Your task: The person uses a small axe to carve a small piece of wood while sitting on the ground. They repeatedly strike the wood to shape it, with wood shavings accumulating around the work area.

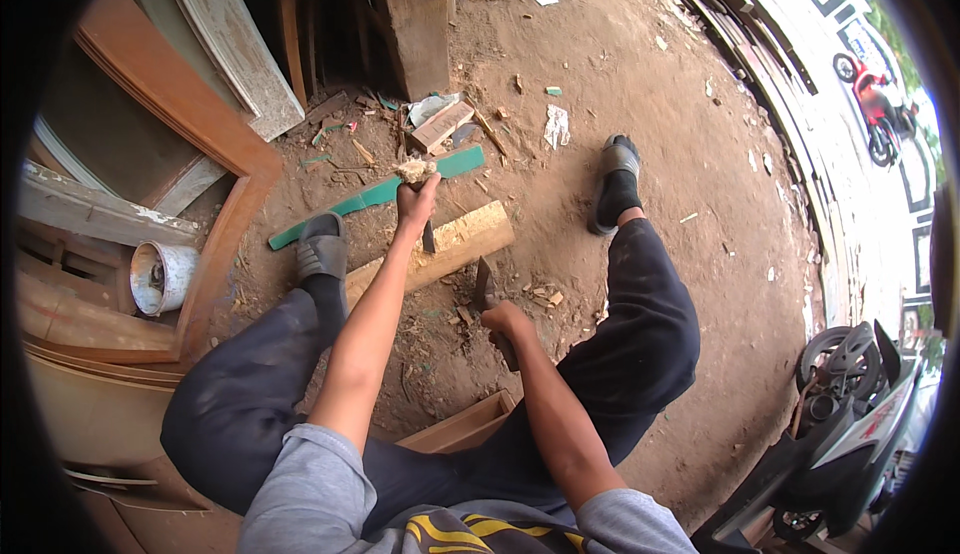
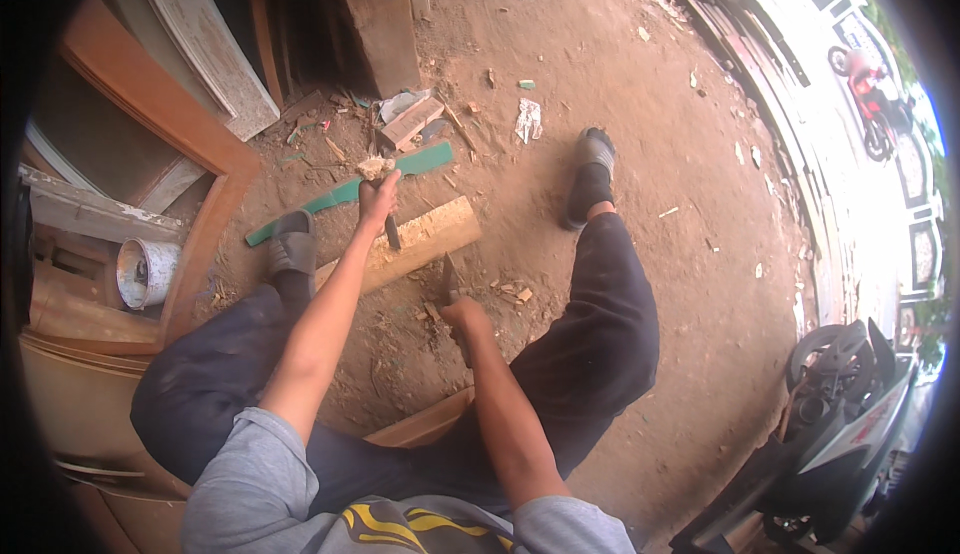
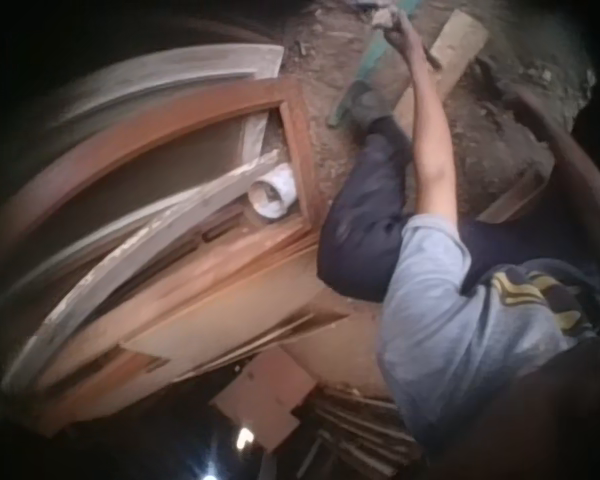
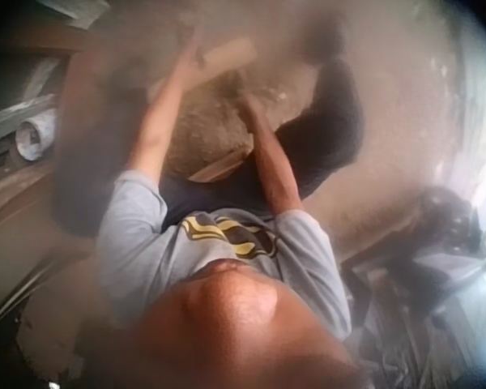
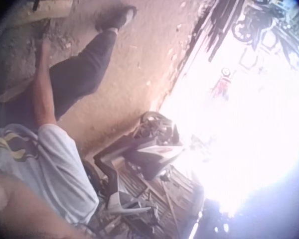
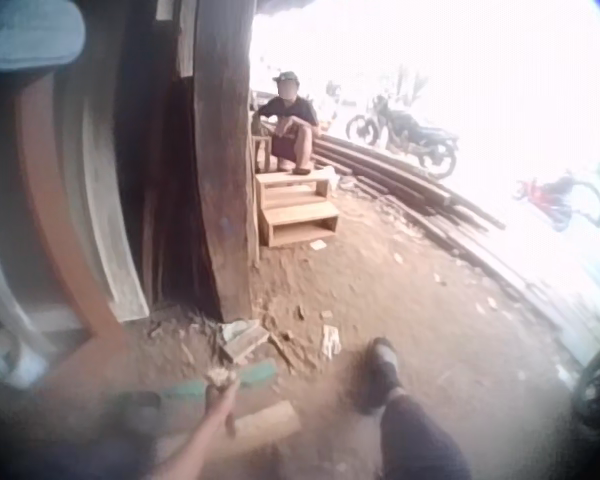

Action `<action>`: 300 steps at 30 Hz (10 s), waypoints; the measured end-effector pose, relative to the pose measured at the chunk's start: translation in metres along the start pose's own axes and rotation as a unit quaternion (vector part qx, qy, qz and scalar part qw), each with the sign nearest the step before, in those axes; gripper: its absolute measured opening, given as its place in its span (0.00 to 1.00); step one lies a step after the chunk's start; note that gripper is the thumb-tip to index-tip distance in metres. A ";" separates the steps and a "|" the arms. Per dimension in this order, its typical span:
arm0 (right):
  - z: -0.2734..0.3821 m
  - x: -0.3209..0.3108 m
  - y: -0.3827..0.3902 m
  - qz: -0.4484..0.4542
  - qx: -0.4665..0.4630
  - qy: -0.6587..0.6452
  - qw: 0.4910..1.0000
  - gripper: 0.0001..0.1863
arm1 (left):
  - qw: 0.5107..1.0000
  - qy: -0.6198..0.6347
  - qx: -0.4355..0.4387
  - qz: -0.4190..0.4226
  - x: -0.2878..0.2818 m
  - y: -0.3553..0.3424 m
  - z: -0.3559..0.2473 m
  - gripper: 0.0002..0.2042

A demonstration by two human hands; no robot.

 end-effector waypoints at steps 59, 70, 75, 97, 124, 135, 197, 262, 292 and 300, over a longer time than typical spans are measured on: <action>-0.003 0.006 -0.008 -0.020 -0.053 0.043 0.997 0.22 | 0.902 -0.250 0.251 0.247 0.084 0.096 -0.008 0.09; -0.008 0.008 -0.007 -0.001 -0.010 0.010 1.000 0.22 | 0.941 -0.207 0.160 0.216 0.069 0.082 -0.001 0.09; -0.006 0.008 -0.006 -0.004 -0.018 0.020 1.000 0.22 | 0.922 -0.243 0.212 0.214 0.070 0.082 -0.013 0.11; -0.009 0.010 -0.012 0.006 -0.011 0.022 1.000 0.20 | 0.946 -0.180 0.185 0.195 0.066 0.084 -0.024 0.12; 0.105 -0.102 0.177 -0.189 -0.236 -0.239 0.923 0.17 | 0.903 -0.307 0.179 0.240 0.068 0.067 0.016 0.09; 0.121 -0.104 0.188 -0.223 -0.276 -0.256 0.899 0.14 | 0.927 -0.227 0.212 0.209 0.054 0.063 0.005 0.09; 0.112 -0.103 0.153 -0.221 -0.237 -0.253 0.912 0.12 | 0.966 -0.116 0.133 0.188 0.058 0.068 -0.004 0.07; 0.088 -0.105 0.110 -0.168 -0.172 -0.282 0.929 0.15 | 0.931 -0.334 0.142 0.049 0.070 0.066 0.027 0.07; 0.091 -0.142 0.166 -0.196 -0.239 -0.441 0.843 0.12 | 0.946 -0.216 0.240 0.035 0.068 0.065 0.009 0.07; 0.110 -0.147 0.149 -0.314 -0.283 -0.392 0.817 0.12 | 0.958 -0.210 0.190 0.033 0.064 0.060 0.022 0.07</action>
Point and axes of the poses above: each hand's wrist, its own y-axis away from the middle knuckle, its own x-axis out of the palm, z = x × y, the point moved 8 cm from there along -y, towards the middle knuckle, and after that the axes turned 12 degrees about y, right-handed, at the moved point
